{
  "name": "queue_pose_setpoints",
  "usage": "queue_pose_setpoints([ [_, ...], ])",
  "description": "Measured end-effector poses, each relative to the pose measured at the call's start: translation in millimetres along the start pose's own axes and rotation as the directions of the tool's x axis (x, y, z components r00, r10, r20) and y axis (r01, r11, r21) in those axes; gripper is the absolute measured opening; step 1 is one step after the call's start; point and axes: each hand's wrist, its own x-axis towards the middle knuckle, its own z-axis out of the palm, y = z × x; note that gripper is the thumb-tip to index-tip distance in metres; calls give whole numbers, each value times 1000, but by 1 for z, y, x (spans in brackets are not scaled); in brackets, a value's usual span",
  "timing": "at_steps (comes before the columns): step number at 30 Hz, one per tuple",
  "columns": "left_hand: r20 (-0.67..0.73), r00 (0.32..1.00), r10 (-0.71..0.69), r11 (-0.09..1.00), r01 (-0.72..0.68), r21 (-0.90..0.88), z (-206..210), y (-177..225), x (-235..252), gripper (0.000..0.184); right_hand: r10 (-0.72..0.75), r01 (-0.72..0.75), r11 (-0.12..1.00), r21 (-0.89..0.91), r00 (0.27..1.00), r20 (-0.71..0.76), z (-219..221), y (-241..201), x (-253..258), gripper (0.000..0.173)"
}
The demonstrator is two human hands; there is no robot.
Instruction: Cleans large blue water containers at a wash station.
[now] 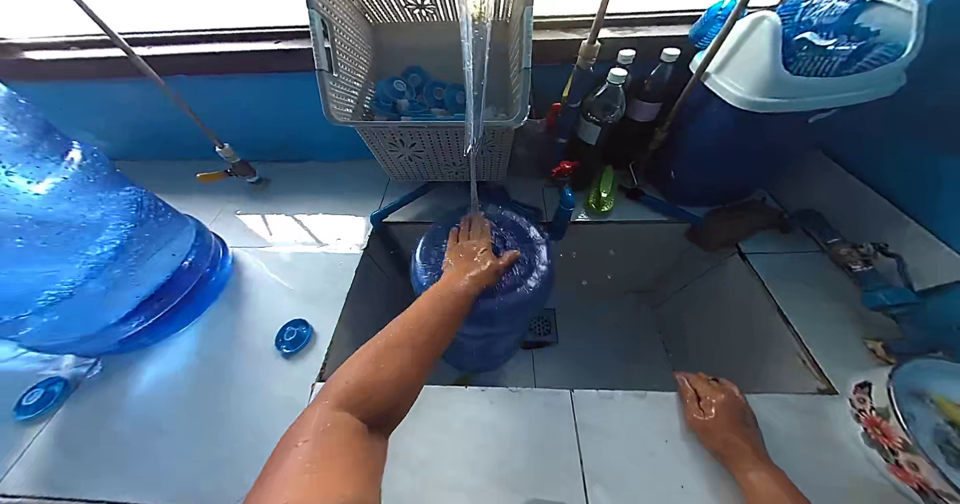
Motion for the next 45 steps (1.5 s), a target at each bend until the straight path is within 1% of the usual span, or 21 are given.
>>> queue_pose_setpoints([
  [1,9,1000,-9,1000,9,7,1,6,-3,90,35,-35,999,-5,999,36,-2,-4,3,43],
  [5,88,954,285,955,-290,55,8,3,-11,84,107,-105,994,-21,988,113,-8,-13,14,37],
  [8,-28,999,38,999,-37,33,-3,-9,0,83,140,-137,990,-25,980,144,-8,-18,17,36],
  [10,-51,995,-86,996,84,-29,5,13,-3,90,147,-162,981,111,981,131,-3,-34,24,33],
  [14,240,966,96,995,-100,3,2,53,-22,90,105,-128,810,572,992,74,16,-114,52,54],
  [16,306,935,180,979,-201,37,-8,42,-36,87,148,-209,799,563,977,152,15,-136,81,67],
  [17,307,929,206,974,-225,28,-8,37,-48,88,143,-217,834,507,973,181,14,-138,105,61],
  [20,249,923,294,956,-278,-97,11,51,-86,90,-22,-70,959,274,947,319,3,-170,195,49],
  [22,314,886,341,940,-323,-109,16,63,-82,91,-243,136,943,303,905,348,7,-222,238,41],
  [24,270,910,314,949,-294,-113,9,53,-61,80,-449,243,808,536,844,294,12,-279,255,34],
  [26,227,946,232,972,-219,-82,-1,36,-50,68,-390,-36,574,818,866,312,8,-323,250,30],
  [28,243,953,182,983,-186,-9,-3,30,-50,71,-235,-332,243,911,891,388,0,-341,247,27],
  [30,211,963,167,986,-168,-17,-3,24,-48,79,-142,-463,27,886,875,462,-8,-336,240,22],
  [31,170,976,137,990,-132,-38,-6,20,-43,83,-151,-478,3,878,868,473,-12,-325,232,20],
  [34,67,997,31,992,-23,-125,-9,9,-29,73,-254,-354,200,914,882,397,-24,-268,190,31],
  [35,128,990,66,994,-53,-100,-9,8,-28,77,-277,-288,300,909,886,372,-29,-245,172,31],
  [37,177,971,161,986,-149,-78,-6,2,-24,75,-228,-226,466,855,903,363,-34,-194,134,30],
  [38,122,981,154,984,-141,-110,-3,-9,-20,76,-158,-240,516,822,917,367,-33,-169,117,30],
  [41,23,1000,-12,997,14,-81,-6,-34,-9,86,136,-370,546,751,924,357,-23,-113,82,29],
  [43,76,992,100,995,-100,2,-3,-29,-8,85,225,-419,566,710,907,356,-23,-92,66,30],
  [45,-9,979,203,979,-202,13,5,-35,-2,82,206,-420,628,655,901,381,-32,-75,59,30],
])
